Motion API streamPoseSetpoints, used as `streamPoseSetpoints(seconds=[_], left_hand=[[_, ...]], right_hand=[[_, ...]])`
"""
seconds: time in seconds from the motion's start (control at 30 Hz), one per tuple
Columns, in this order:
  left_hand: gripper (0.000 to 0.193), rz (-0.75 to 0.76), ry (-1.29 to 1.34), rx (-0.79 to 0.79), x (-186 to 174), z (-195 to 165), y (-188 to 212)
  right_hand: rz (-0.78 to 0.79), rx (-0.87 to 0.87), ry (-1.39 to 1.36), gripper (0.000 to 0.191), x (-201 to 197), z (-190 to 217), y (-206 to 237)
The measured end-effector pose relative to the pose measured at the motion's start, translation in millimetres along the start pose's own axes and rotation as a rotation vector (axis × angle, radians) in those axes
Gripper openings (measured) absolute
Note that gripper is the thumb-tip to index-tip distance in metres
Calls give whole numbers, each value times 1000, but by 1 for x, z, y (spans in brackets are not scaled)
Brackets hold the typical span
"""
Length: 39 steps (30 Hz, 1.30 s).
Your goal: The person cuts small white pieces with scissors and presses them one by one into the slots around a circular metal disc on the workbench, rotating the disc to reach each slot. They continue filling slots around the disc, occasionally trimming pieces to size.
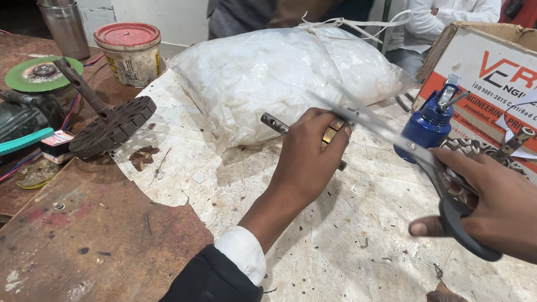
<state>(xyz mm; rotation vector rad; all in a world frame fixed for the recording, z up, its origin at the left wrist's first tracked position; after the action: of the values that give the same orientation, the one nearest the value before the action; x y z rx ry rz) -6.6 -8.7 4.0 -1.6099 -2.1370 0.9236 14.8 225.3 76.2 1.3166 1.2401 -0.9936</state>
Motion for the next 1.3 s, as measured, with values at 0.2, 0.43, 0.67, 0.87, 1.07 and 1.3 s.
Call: streamPoseSetpoints(seconds=[0.2, 0.43, 0.67, 0.87, 1.07, 1.3], left_hand=[[28, 63, 38, -62, 2, -9, 1], [25, 70, -27, 48, 2, -13, 0], [23, 79, -39, 47, -3, -13, -2], [23, 89, -57, 16, -4, -15, -3], [25, 120, -47, -15, -2, -13, -2], [24, 177, -103, -94, -5, -21, -3]], right_hand=[[-68, -43, 54, 124, -9, 0, 8], [21, -32, -25, 119, -36, 9, 9], [42, -43, 6, 123, -52, 13, 1], [69, -48, 95, 110, -57, 13, -1], [88, -125, 28, 124, -48, 2, -16], [138, -98, 48, 128, -43, 1, -19]])
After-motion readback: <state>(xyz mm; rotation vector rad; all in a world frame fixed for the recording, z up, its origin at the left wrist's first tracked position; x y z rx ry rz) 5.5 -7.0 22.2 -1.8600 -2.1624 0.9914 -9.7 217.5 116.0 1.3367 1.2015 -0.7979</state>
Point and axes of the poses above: each hand's wrist, its own y-axis away from the middle knuckle, its own x-axis out of the palm, z = x × y, the point moved 1 cm from there along -y, towards the middle knuckle, and after that the axes turned 8 degrees about y, right-handed, at the moved point
